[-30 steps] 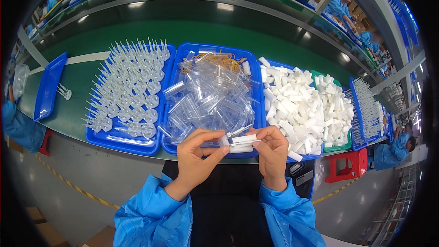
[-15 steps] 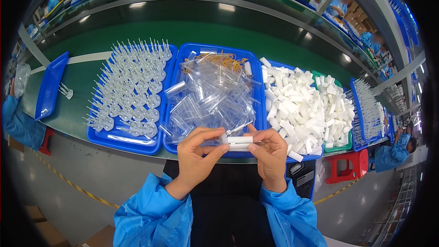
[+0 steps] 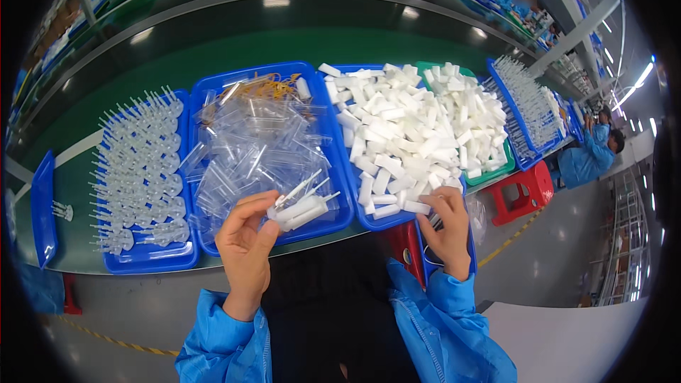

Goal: The person assembles components by fitting foam pieces onto plastic pins, sliding clear tubes over each piece, securing the assembled bundle with a rubber band, and setting it aside.

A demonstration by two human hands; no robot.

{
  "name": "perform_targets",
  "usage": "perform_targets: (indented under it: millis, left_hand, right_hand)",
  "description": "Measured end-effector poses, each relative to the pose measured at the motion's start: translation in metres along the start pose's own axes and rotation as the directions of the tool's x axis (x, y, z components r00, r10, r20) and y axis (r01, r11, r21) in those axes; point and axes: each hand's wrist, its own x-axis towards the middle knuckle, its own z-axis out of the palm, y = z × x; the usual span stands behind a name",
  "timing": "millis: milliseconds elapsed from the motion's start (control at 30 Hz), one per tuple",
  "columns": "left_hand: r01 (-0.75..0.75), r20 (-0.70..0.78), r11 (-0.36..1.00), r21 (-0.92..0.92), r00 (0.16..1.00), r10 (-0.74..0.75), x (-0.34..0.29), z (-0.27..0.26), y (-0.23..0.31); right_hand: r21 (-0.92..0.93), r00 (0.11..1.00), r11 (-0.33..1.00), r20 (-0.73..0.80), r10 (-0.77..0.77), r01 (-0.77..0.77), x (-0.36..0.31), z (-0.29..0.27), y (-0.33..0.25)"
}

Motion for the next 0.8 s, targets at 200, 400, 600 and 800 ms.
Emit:
perform_targets:
  millis: [200,400,600,800]
  left_hand:
    - [-0.03,0.022,0.999,0.021,0.999,0.03,-0.004,0.001,-0.002]
    - [-0.013,0.049,0.997,-0.072,0.999,0.016,-0.008,0.007,0.002]
    - [-0.067,0.065,0.997,0.044,0.996,0.064,-0.012,0.006,0.004]
    - [-0.174,0.098,0.981,0.089,0.981,0.165,-0.016,0.008,0.004]
  right_hand:
    - [0.02,0.989,0.99,0.042,-0.142,0.141,0.004,0.008,0.013]
    - [0.106,0.996,0.993,-0.076,-0.041,0.049,0.001,0.028,0.003]
    - [0.841,0.953,0.516,-0.002,0.304,-0.163,0.031,0.039,-0.058]
    - [0.897,0.973,0.379,0.185,0.141,-0.226,0.049,0.053,-0.091]
